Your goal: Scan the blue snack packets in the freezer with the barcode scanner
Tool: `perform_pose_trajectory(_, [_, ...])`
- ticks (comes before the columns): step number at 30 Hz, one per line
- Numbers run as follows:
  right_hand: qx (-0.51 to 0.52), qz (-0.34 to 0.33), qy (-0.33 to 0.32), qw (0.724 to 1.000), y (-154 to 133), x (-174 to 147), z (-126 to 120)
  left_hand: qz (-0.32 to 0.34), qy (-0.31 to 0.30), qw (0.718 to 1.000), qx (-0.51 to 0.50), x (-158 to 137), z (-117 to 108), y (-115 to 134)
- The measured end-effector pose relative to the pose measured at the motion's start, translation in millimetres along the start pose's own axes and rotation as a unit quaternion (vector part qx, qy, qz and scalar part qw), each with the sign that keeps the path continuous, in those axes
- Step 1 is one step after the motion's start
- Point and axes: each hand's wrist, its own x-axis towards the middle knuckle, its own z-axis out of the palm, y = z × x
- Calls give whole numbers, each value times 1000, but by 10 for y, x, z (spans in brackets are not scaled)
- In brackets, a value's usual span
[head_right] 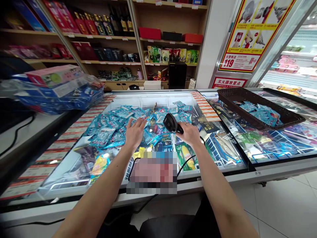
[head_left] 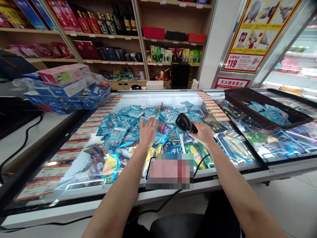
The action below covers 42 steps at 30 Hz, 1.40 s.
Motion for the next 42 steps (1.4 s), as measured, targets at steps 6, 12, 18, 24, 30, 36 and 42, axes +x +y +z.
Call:
perform_pose_trajectory(6, [11,-11,-18,1000,-17,-5,3,133,-40,988,-65,78,38,224])
perform_pose_trajectory(12, [18,-13,-36,999,-43,-11,-13,66,-69,987,-132,251,216,328])
perform_pose_trajectory(18, [26,-6,-33,999,-44,-18,-46,51,-83,983,-156,348,345,379])
perform_pose_trajectory(24, [35,-5,-31,999,-36,-19,-52,47,-40,986,-155,300,353,354])
perform_pose_trajectory(30, [37,-9,-27,999,-15,-22,-42,0,23,985,-170,281,279,317])
perform_pose_trajectory(36, [40,5,-10,999,28,-24,-34,-120,58,979,-154,255,182,283])
perform_pose_trajectory(42, [27,-22,-43,998,-43,-7,-107,-139,31,944,-297,282,221,275])
